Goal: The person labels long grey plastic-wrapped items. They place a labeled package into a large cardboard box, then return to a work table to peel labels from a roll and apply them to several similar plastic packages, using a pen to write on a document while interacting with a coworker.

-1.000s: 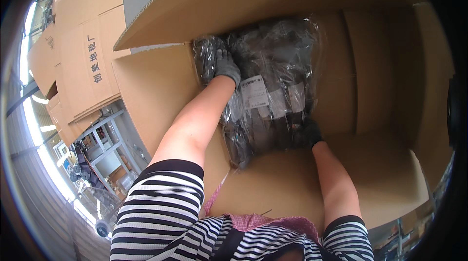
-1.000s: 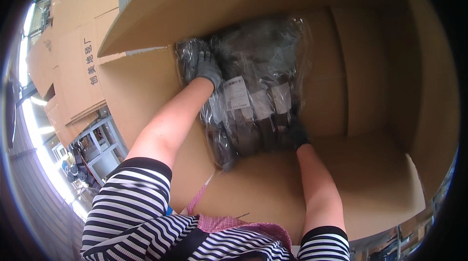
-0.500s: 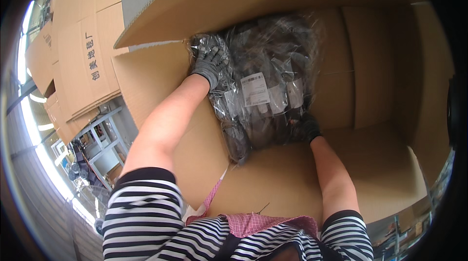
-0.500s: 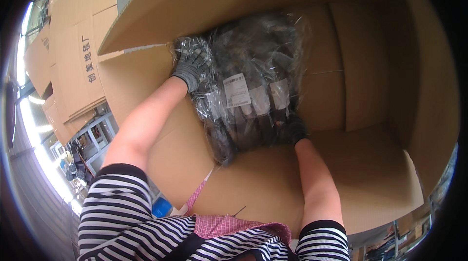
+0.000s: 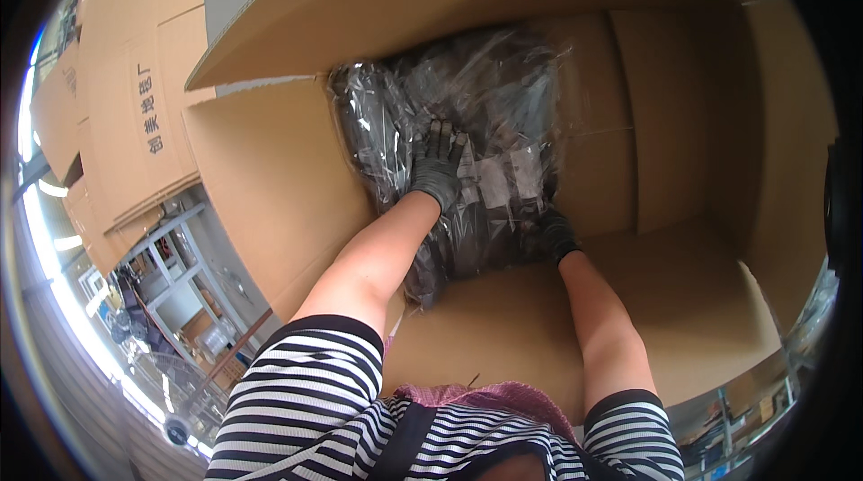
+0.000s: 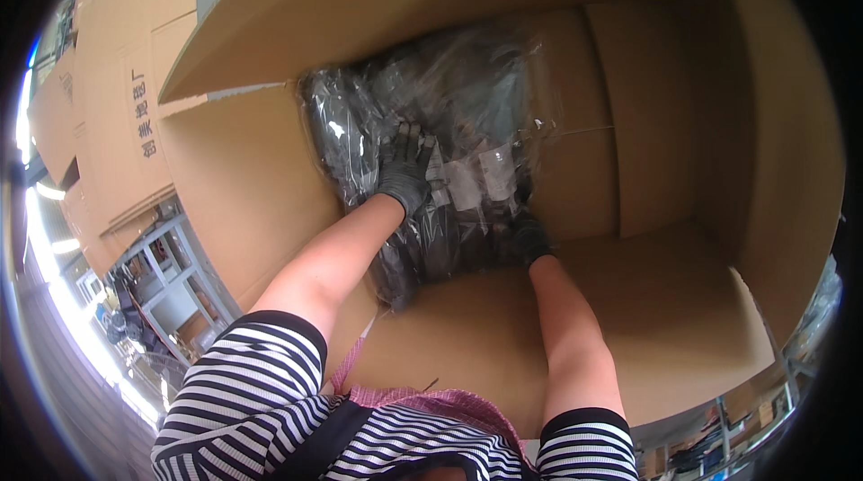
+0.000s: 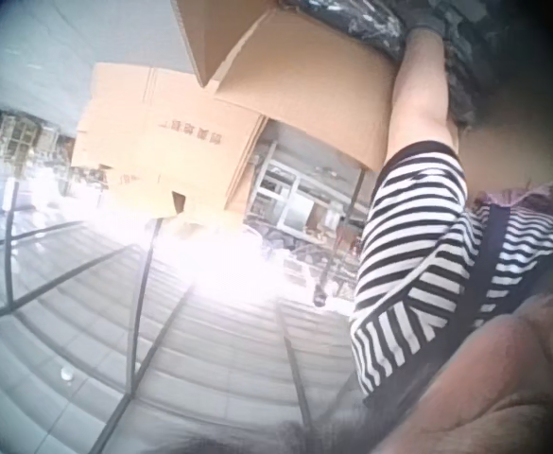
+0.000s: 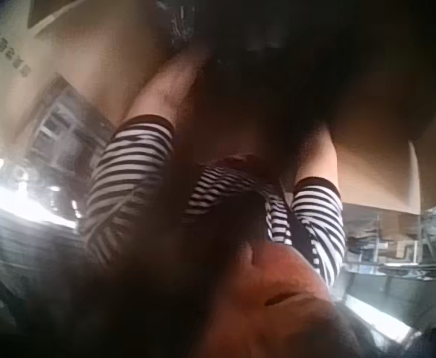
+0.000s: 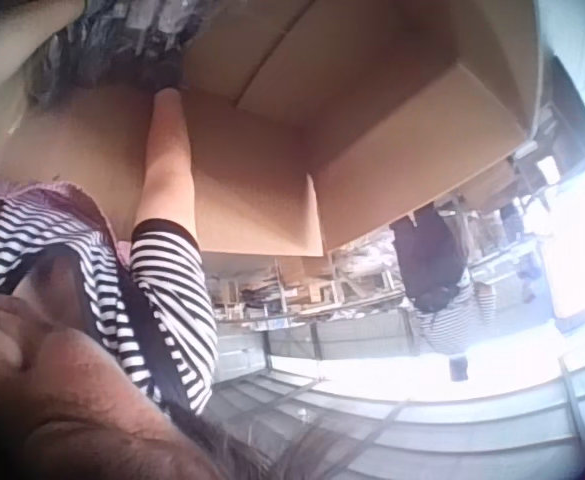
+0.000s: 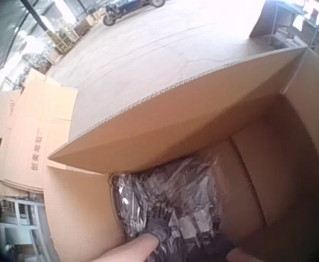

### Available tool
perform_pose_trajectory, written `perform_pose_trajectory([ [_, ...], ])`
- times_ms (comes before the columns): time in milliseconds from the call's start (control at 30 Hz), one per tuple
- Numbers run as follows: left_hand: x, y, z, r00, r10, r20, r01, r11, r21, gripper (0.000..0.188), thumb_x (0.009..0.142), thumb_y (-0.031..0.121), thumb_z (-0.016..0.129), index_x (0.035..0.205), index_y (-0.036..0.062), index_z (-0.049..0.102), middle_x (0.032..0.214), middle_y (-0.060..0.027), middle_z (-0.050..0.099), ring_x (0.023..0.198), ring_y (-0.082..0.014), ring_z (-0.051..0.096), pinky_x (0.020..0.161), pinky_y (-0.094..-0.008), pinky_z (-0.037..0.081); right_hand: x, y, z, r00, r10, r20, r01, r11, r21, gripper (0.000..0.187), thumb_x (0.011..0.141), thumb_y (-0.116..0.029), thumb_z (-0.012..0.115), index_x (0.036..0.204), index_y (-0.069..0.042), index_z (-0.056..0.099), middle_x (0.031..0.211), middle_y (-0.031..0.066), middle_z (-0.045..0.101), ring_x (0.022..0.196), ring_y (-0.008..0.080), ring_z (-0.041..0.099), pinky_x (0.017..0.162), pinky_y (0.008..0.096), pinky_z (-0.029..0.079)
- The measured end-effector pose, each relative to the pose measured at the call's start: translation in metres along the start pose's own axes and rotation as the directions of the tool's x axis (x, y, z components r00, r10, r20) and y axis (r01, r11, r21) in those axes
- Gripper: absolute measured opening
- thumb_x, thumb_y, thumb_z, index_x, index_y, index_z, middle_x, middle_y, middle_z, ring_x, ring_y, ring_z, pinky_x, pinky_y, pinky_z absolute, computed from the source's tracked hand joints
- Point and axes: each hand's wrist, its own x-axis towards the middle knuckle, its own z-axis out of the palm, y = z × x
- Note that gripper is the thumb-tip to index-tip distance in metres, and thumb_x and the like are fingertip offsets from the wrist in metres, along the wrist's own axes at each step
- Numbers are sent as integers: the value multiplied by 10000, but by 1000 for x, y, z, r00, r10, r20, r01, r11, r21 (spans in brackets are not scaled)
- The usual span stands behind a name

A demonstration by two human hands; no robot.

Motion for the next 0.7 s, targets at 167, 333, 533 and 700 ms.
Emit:
perform_pose_trajectory([
  [167, -21, -4, -53, 988, 33, 148, -55, 988, 145, 840, 905, 567, 537, 1578, 161, 240, 1649, -166, 144, 1529, -368, 78, 1185, -622, 20, -1, -38, -37, 983, 133, 128, -142, 988, 61, 588, 826, -505, 692, 1232, -81, 660, 1269, 220, 622, 1187, 375, 580, 1018, 439, 454],
  [333, -94, -54, -175, 953, 154, -261, -107, 977, 183, 606, 977, 468, 487, 1478, 129, 439, 1568, -136, 351, 1504, -323, 202, 1205, -554, 84, -6, -55, -66, 947, 108, 303, -58, 984, -168, 609, 826, -476, 692, 1258, -54, 619, 1259, 221, 629, 1154, 391, 601, 987, 448, 473],
  [533, -243, -135, -186, 547, -470, -693, 87, 855, -511, 645, 949, 175, 619, 1495, 2, 322, 1484, -188, 407, 1361, -285, 411, 1132, -417, 338, -26, -237, -105, 895, -160, -417, 246, 956, 160, 490, 886, -227, 617, 1343, -61, 549, 1291, 199, 580, 1195, 381, 542, 1051, 456, 411],
  [700, -263, -124, -160, 748, -659, -84, -50, 69, -996, 631, 949, 117, 611, 1495, -11, 321, 1399, -149, 485, 1247, -208, 486, 1067, -356, 409, 11, -345, -50, 711, -674, -202, 624, 736, -262, 598, 896, -305, 590, 1450, -119, 465, 1508, 161, 410, 1406, 352, 367, 1154, 491, 273],
])
